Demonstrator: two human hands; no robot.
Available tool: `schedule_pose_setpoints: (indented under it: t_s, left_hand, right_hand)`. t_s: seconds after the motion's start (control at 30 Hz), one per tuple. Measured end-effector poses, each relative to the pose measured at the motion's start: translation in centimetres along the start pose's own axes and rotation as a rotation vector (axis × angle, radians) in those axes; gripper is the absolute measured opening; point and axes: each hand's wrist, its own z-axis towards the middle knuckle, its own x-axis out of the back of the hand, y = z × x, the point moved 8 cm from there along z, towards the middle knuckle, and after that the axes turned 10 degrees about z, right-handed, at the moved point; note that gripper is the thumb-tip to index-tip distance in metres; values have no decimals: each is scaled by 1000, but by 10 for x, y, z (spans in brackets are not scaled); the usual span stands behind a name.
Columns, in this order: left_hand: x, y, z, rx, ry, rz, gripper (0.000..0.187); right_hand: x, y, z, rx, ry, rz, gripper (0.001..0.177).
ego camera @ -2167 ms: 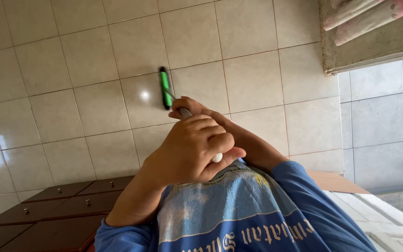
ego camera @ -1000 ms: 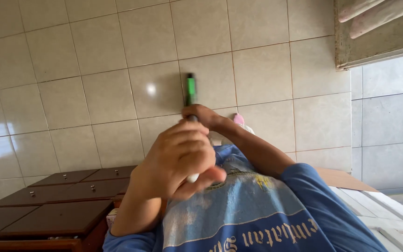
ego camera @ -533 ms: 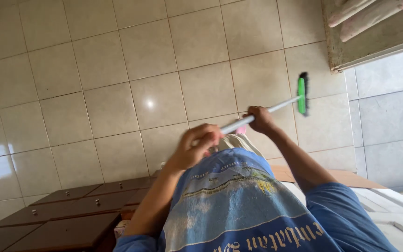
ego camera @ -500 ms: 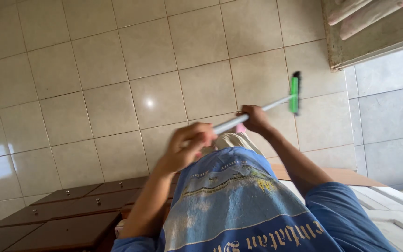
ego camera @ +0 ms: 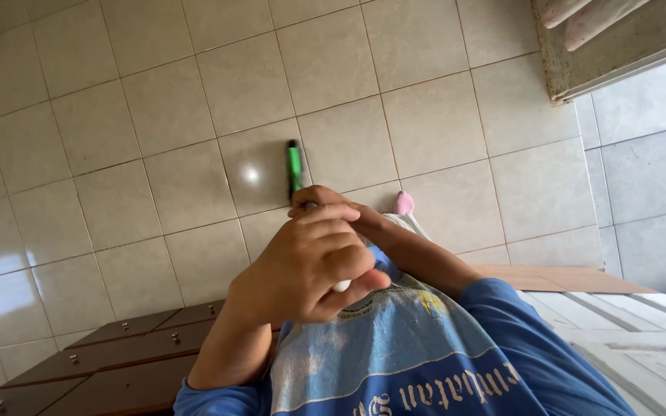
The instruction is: The person is using a broom to sweep the tiled floor of a room.
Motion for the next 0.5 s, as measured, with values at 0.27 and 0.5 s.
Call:
schedule_pose_setpoints:
  t_s: [0.27, 0.5]
  left_hand:
    - [-46, -60, -26, 79, 31, -563, 20]
    - [-117, -117, -84, 437, 128, -705, 26]
  right_hand:
    - [91, 139, -103, -112, 354, -88, 22]
    - [146, 203, -148, -271, 523, -361, 18]
